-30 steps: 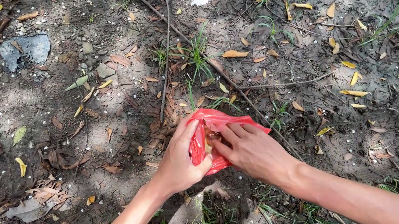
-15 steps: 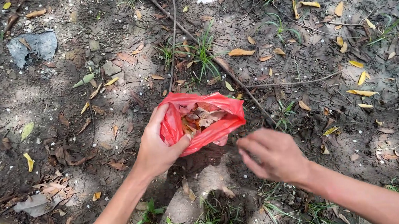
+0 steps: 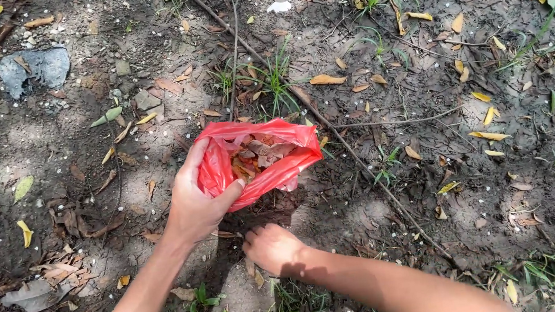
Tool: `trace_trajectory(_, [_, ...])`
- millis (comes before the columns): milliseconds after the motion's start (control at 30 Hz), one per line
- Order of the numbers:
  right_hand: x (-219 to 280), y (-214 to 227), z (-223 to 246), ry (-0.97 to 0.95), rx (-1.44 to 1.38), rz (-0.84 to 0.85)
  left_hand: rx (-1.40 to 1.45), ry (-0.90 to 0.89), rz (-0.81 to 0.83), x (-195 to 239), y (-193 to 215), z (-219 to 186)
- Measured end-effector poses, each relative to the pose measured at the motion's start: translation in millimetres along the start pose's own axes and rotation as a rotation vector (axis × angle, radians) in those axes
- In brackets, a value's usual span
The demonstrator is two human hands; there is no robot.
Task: Collecting small seeds or plant debris from the ground and placing them into a red plastic bag
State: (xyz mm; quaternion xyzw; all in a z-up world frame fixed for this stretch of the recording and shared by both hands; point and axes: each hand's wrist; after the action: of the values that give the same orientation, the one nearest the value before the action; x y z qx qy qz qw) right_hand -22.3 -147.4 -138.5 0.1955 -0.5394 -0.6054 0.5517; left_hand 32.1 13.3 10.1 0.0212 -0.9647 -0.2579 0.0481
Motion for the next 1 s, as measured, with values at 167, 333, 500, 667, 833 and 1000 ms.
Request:
trace_trajectory(167, [-8.6, -6.4, -8.1, -0.058, -0.004, -0.551, 0.220, -0.046, -0.064, 0.6, 2.8, 9.0])
trace_trajectory(333, [12.6, -20.0, -84.7, -0.095, 0.093, -0.934, 0.265, -0.053, -0.086, 3.6, 9.7, -2.2])
trace_trajectory(500, [14.8, -43.7, -165.2, -0.382, 0.055, -0.880, 0.257, -0.040, -0.139, 5.0, 14.3, -14.2])
trace_trajectory(667, [7.5, -65.9, -201.5, -0.321, -0.092, -0.618, 0.261, -0.019, -0.126, 6.7, 12.5, -7.7])
trace_trajectory(833, [-3.4, -64.0, -183.0, -0.494, -0.308, -0.560, 0.306, 0.000, -0.095, 3.8, 11.8, 2.3])
trace_trajectory(1000, [3.4, -57.7, -177.3, -0.689, -0.584, -0.630, 0.315, 0.023, -0.088, 5.7, 7.2, 1.6])
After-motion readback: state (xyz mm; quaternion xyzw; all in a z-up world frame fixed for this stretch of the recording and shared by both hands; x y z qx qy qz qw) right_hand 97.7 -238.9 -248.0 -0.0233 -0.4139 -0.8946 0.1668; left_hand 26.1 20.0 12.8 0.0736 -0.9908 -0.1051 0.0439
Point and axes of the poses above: each hand's wrist, its own x-axis away from the middle knuckle, its own y-axis out of the back of the hand, z = x × y, and after that the axes turned 7 degrees about -x, right-handed
